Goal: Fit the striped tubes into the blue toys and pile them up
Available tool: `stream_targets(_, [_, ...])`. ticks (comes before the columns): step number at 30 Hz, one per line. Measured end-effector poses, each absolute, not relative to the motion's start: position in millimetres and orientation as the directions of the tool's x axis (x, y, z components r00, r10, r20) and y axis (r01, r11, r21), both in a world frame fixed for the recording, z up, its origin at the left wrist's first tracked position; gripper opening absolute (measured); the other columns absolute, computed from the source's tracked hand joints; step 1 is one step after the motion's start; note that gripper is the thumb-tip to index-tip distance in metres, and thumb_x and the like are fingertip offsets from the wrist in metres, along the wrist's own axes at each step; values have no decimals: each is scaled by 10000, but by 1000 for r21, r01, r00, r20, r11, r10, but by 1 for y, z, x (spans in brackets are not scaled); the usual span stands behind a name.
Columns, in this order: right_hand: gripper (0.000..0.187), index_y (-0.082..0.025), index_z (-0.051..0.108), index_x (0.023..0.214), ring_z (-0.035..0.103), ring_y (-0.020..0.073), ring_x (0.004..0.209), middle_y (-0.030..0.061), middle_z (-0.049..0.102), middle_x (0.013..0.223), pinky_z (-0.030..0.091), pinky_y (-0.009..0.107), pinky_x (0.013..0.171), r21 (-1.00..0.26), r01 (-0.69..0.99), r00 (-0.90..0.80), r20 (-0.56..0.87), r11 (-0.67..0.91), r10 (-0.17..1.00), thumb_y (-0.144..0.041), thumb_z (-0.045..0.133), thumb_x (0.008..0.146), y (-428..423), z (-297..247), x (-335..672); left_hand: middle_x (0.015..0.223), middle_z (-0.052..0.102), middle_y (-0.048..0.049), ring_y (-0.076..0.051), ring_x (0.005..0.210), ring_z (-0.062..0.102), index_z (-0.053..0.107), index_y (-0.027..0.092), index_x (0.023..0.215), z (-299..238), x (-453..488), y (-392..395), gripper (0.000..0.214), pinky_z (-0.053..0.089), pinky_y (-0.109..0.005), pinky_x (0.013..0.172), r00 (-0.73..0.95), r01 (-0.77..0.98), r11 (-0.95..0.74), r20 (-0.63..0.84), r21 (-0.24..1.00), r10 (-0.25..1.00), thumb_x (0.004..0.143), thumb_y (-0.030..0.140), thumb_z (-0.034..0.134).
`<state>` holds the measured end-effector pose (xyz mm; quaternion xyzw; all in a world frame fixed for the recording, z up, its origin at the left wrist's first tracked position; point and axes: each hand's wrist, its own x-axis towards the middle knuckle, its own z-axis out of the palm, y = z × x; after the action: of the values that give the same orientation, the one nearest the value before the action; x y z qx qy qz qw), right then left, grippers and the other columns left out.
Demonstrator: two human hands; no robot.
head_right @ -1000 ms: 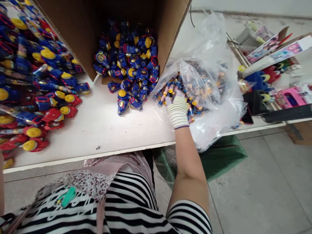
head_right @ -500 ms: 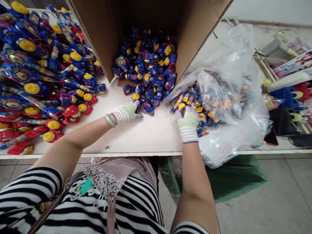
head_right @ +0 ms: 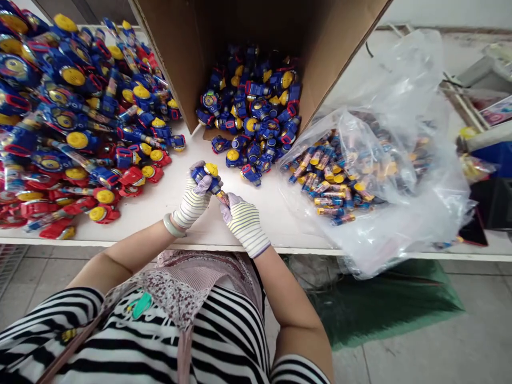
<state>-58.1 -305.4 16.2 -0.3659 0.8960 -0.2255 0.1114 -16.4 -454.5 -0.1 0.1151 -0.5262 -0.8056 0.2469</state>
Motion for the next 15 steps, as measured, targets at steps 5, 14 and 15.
stream_targets(5, [491,-162,666,1001,596,173,621,65,661,753,448,279,620,-788,-384,-733,-57,482,-677,-552,368,1004,-305,8,-48,1157,562,-19,-118,848,643,400,353,1357,1,-8,-456,579,596,-286,817,-892,321,-329,167,888,-419,892,454,729])
stream_targets(14, [529,-209,613,1015,522,155,631,17,583,747,387,253,570,-924,-35,-760,-223,380,-611,-709,587,843,-306,11,-47,1199,563,-38,-140,909,648,356,353,1406,7,-8,-457,641,605,-321,853,-878,319,-132,240,939,-415,894,433,733])
stream_targets(15, [499,-214,604,974,503,150,608,8,566,718,373,253,556,-927,-19,-759,-230,374,-609,-692,612,830,-305,13,-46,1211,560,-40,-140,912,650,351,357,1411,8,-9,-455,632,607,-332,861,-881,315,-155,228,936,-414,904,457,715])
